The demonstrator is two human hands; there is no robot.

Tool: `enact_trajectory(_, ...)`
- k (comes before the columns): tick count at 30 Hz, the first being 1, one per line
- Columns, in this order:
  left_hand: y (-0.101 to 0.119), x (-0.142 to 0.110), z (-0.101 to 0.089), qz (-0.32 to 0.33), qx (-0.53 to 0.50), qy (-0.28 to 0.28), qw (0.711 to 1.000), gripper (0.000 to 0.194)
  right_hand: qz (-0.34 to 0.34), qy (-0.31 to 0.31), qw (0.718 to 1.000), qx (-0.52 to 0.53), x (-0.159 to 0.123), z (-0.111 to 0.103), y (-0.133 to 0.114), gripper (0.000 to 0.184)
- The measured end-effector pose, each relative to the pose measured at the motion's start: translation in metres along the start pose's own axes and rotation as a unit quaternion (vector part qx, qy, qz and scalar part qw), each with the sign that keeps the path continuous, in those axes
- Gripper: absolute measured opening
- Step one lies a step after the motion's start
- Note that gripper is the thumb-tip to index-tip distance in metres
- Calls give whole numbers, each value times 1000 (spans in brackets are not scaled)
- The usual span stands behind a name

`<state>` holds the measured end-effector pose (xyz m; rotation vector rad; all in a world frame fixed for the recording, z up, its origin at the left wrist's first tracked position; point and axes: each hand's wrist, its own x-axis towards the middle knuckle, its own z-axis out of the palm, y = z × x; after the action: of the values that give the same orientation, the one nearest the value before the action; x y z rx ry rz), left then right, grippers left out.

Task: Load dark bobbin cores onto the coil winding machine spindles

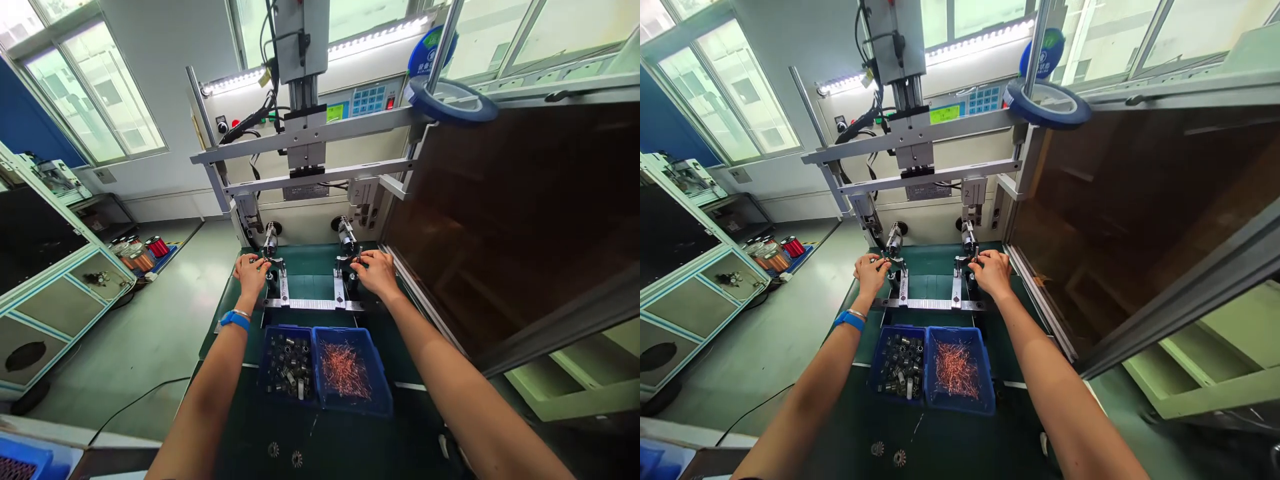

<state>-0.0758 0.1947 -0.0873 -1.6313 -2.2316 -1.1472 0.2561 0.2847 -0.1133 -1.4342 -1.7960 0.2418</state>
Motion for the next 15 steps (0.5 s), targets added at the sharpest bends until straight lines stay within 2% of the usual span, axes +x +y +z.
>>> enact_trajectory(2,2,-4,5,-12,8,13,1000,13,-2,0,1000,1,0,0,1,21)
enact_trajectory(4,0,-1,6,2,6,-3,1000,12,-6,-3,1000,1,1,0,3,22)
enact_trajectory(8,-13,25,-2,69,-21,-89,993,15,-12,-11,1000,-2,2,-2,6,22)
enact_trajectory(12,-24,49,-12,133,-41,-175,975,17,-10,-11,1000,-4,2,-2,8,22)
enact_trajectory(14,-23,48,-13,137,-38,-177,974,17,-7,-10,1000,-4,1,-2,7,22)
enact_trajectory(15,-20,43,-12,126,-32,-160,978,17,-5,-10,1000,-5,1,-2,7,22)
